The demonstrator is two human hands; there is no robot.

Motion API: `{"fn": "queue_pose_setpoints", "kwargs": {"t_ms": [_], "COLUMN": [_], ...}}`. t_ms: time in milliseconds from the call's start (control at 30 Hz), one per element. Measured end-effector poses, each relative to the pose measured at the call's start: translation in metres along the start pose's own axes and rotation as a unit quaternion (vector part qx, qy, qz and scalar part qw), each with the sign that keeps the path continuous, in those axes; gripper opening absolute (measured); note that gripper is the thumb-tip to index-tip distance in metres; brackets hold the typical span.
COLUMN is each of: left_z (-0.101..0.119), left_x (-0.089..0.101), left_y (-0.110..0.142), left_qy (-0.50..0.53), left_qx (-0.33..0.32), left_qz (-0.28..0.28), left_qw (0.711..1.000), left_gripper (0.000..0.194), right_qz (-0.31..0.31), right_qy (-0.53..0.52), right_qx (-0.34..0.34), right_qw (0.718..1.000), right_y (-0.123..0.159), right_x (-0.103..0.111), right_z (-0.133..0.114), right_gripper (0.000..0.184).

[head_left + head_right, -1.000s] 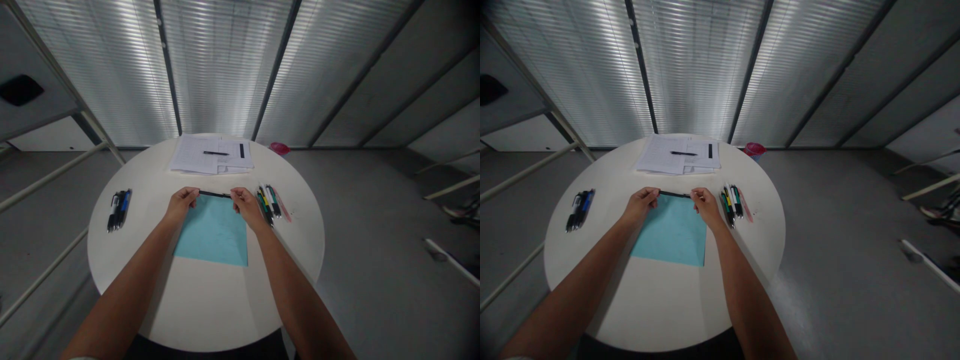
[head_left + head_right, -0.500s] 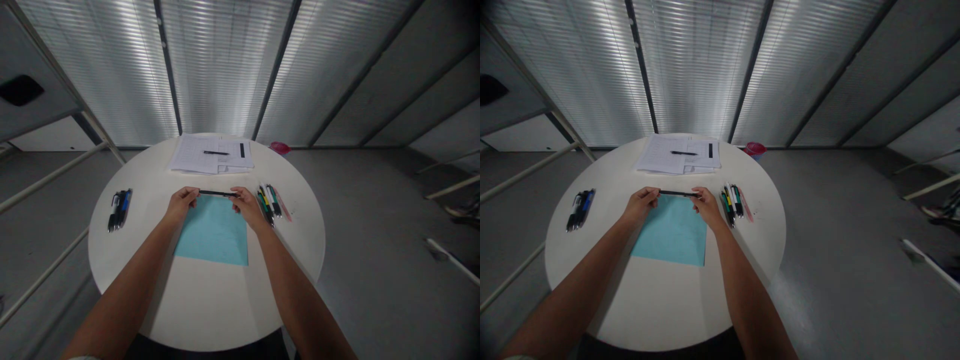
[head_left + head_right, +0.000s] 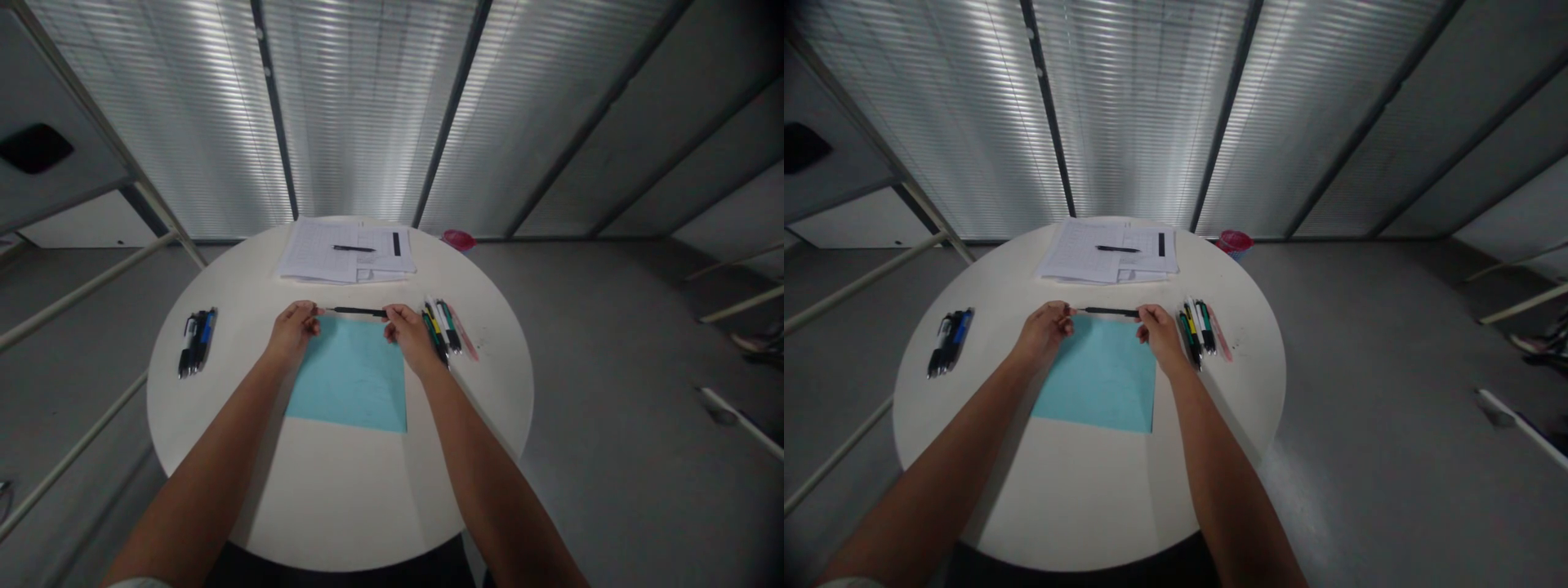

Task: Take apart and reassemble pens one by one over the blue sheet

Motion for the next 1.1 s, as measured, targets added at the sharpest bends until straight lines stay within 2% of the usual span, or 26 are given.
{"fn": "queue_pose_setpoints", "kwargs": {"t_ms": [167, 300, 433, 600, 700, 800, 900, 1100], "left_z": [0.000, -0.002, -0.004, -0.009, -0.013, -0.015, -0.015, -0.014], "left_x": [0.000, -0.004, -0.005, -0.002, -0.002, -0.002, -0.003, -0.004], "left_y": [0.001, 0.006, 0.010, 0.007, 0.006, 0.007, 0.007, 0.006], "left_qy": [-0.012, -0.158, -0.336, -0.478, -0.546, -0.595, -0.619, -0.618], "left_qx": [-0.010, -0.084, -0.159, -0.225, -0.247, -0.243, -0.229, -0.228], "left_qz": [0.008, 0.009, -0.006, -0.032, -0.052, -0.047, -0.040, -0.020], "left_qw": [1.000, 0.984, 0.928, 0.848, 0.799, 0.765, 0.750, 0.752], "left_gripper": [0.017, 0.016, 0.018, 0.023, 0.024, 0.027, 0.028, 0.025], "right_qz": [0.024, 0.029, 0.034, 0.026, 0.027, 0.031, 0.034, 0.031], "right_qy": [-0.093, -0.139, -0.163, -0.181, -0.173, -0.161, -0.151, -0.145], "right_qx": [-0.039, -0.054, -0.067, -0.063, -0.061, -0.059, -0.057, -0.055], "right_qw": [0.995, 0.988, 0.984, 0.981, 0.983, 0.985, 0.986, 0.987], "right_y": [0.000, 0.000, -0.001, -0.002, -0.002, -0.001, -0.001, -0.001], "right_x": [0.003, 0.004, 0.006, 0.005, 0.004, 0.004, 0.003, 0.004], "right_z": [-0.001, -0.003, -0.002, -0.001, -0.001, -0.001, -0.001, -0.001], "right_gripper": [0.031, 0.030, 0.029, 0.025, 0.024, 0.024, 0.024, 0.023]}}
Point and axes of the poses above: each hand's wrist, its own y-axis away from the middle knuckle, its own x-axis out of the back of the hand, z = x × y, the point moved 2 cm from there along -y, towards the middle knuckle, and after that the axes turned 7 degrees about -y, right-handed, at the moved point
